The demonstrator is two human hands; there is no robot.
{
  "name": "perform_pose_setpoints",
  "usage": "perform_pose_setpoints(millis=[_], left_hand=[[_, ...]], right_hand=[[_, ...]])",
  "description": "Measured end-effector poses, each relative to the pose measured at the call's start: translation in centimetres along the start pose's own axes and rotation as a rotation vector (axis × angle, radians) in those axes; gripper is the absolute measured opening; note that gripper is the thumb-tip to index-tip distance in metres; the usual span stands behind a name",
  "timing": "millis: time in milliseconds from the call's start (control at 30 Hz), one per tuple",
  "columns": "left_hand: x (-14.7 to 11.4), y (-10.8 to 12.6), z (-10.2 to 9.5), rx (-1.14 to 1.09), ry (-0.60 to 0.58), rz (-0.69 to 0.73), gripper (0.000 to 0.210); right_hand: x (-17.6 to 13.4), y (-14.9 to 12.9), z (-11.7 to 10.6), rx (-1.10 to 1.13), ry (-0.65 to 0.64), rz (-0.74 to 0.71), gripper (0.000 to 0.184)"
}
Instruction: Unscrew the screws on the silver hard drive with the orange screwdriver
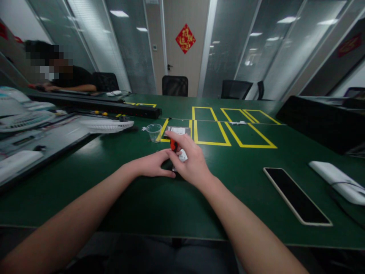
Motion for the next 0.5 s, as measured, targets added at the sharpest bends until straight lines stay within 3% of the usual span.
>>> perform_pose_setpoints(millis=[167, 500], left_hand=[[0.1, 0.1, 0.0, -0.031, -0.011, -0.040, 0.099], [0.1, 1.1, -0.4, -0.067, -0.027, -0.053, 0.088]], right_hand=[[-0.2, 0.0, 0.0, 0.018, 0.005, 0.014, 0.060], [-0.2, -0.2, 0.1, 0.049, 0.010, -0.005, 0.054]])
Point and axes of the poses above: each hand's wrist, its own x-axis towards the middle knuckle, its own z-axis out of the palm, y = z × x, the point moved 9 cm from there along x, towards the middle knuckle, and after that the axes turned 11 degrees about y, right-handed, at the moved point
